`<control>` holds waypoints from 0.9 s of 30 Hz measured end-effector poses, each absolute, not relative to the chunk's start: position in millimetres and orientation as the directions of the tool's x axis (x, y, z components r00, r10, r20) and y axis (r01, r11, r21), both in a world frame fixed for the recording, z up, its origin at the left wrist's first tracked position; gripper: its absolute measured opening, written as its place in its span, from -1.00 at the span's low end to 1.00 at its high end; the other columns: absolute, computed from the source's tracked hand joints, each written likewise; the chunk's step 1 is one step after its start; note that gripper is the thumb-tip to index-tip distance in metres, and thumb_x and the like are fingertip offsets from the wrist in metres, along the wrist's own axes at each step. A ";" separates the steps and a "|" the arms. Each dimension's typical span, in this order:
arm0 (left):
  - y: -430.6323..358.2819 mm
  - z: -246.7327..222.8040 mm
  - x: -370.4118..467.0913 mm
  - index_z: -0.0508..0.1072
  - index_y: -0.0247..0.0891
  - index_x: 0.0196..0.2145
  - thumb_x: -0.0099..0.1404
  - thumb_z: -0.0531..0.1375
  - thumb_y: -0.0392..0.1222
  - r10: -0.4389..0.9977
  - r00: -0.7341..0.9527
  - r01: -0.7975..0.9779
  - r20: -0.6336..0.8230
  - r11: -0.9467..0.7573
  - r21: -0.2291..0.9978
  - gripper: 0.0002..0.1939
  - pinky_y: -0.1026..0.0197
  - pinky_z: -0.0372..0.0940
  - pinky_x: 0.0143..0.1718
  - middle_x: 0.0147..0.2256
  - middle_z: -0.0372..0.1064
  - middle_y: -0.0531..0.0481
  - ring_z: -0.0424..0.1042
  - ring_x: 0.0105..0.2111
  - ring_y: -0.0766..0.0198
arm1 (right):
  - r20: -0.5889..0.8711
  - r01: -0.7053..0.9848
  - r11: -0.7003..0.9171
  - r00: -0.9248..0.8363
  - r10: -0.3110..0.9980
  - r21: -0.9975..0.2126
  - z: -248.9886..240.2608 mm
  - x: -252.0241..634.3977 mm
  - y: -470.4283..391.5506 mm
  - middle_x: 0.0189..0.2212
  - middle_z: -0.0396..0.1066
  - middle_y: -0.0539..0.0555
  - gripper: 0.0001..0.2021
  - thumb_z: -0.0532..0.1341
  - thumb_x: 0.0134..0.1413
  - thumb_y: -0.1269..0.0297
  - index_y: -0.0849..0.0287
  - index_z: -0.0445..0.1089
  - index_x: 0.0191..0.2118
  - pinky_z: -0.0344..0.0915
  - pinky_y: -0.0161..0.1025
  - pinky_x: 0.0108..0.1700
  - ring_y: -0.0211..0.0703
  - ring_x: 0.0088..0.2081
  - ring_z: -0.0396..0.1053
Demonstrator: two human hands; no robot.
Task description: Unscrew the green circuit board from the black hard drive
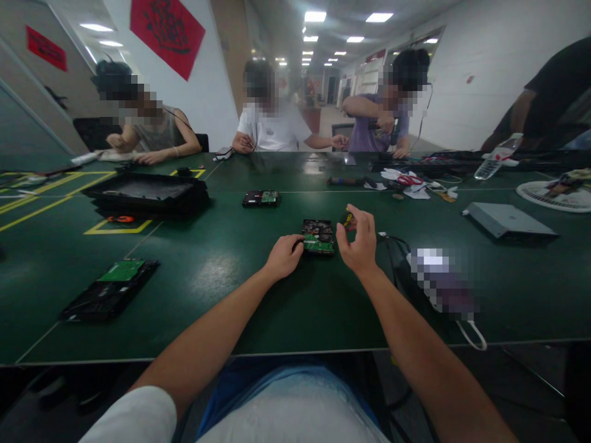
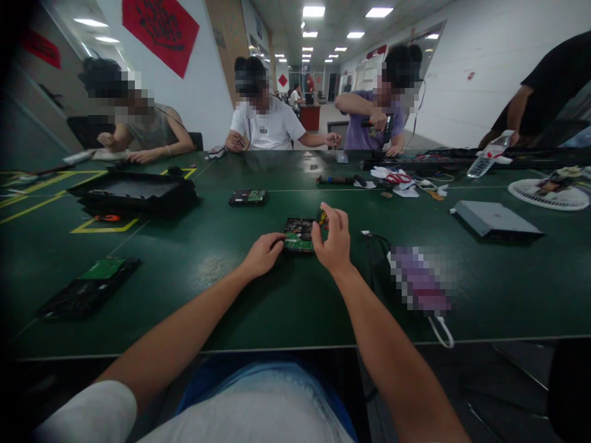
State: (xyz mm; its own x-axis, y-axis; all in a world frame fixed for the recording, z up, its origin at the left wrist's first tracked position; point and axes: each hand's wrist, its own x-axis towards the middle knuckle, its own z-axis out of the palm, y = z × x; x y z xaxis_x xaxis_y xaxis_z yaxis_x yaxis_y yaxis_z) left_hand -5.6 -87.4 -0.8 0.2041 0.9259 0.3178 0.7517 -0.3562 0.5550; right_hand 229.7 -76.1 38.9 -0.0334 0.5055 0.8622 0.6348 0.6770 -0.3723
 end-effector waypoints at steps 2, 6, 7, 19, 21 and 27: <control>-86.8 -3.1 -6.0 0.52 -0.25 0.13 0.52 0.09 -0.10 0.920 0.204 0.755 0.334 -0.365 0.545 -0.64 -0.04 0.33 0.19 0.07 0.55 -0.14 0.48 0.06 0.03 | 0.862 0.622 0.687 -0.038 0.506 -0.376 38.5 229.1 -76.0 0.13 0.31 0.27 -0.48 0.17 0.35 0.27 0.07 0.18 0.37 0.56 0.03 -0.08 0.05 0.01 0.41; -86.1 -6.8 -7.4 0.53 -0.25 0.12 0.52 0.11 -0.05 0.913 0.204 0.753 0.353 -0.377 0.539 -0.64 -0.04 0.33 0.19 0.06 0.55 -0.14 0.47 0.06 0.03 | 0.854 0.635 0.658 0.005 0.521 -0.405 37.8 228.4 -76.2 0.09 0.30 0.25 -0.47 0.22 0.33 0.21 0.06 0.19 0.35 0.57 0.01 -0.17 -0.06 -0.18 0.42; -86.1 -7.1 -7.6 0.53 -0.25 0.12 0.53 0.10 -0.05 0.913 0.204 0.751 0.353 -0.377 0.542 -0.64 -0.04 0.33 0.19 0.06 0.55 -0.14 0.47 0.07 0.03 | 0.852 0.646 0.646 0.013 0.523 -0.407 38.1 228.4 -76.6 0.07 0.30 0.23 -0.46 0.24 0.31 0.19 0.05 0.19 0.34 0.57 0.00 -0.19 -0.09 -0.23 0.41; -89.9 -4.3 -7.6 0.50 -0.18 0.17 0.47 0.20 0.04 0.921 0.221 0.756 0.322 -0.370 0.541 -0.58 -0.05 0.34 0.16 0.06 0.51 -0.14 0.43 0.09 0.02 | 0.847 0.648 0.645 0.000 0.532 -0.405 39.5 228.2 -77.7 0.08 0.30 0.22 -0.45 0.24 0.32 0.17 0.02 0.21 0.37 0.58 -0.03 -0.20 -0.07 -0.19 0.42; -91.5 -4.3 -6.2 0.48 -0.18 0.20 0.40 0.28 0.08 0.921 0.218 0.775 0.323 -0.364 0.516 -0.50 -0.05 0.34 0.15 0.08 0.49 -0.16 0.41 0.10 0.00 | 0.850 0.650 0.648 -0.004 0.526 -0.398 39.7 228.3 -78.0 0.07 0.30 0.21 -0.45 0.25 0.32 0.17 0.02 0.22 0.37 0.58 -0.02 -0.19 -0.07 -0.19 0.42; -91.6 -3.6 -2.2 0.47 -0.16 0.20 0.29 0.38 0.08 0.920 0.219 0.830 0.326 -0.351 0.433 -0.41 -0.05 0.34 0.14 0.07 0.48 -0.17 0.40 0.11 -0.06 | 0.860 0.618 0.687 -0.032 0.509 -0.384 37.8 228.3 -75.4 0.15 0.31 0.25 -0.43 0.14 0.37 0.26 0.03 0.12 0.44 0.58 0.04 -0.01 0.03 0.01 0.45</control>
State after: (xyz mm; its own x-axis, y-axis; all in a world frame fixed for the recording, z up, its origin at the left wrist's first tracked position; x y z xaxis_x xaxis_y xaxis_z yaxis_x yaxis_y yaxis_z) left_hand -2.2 -91.6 -3.6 0.2185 0.9199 0.3256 0.8303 -0.3506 0.4333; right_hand 228.3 -75.4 37.8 -0.0319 0.5094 0.8599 0.6176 0.6865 -0.3838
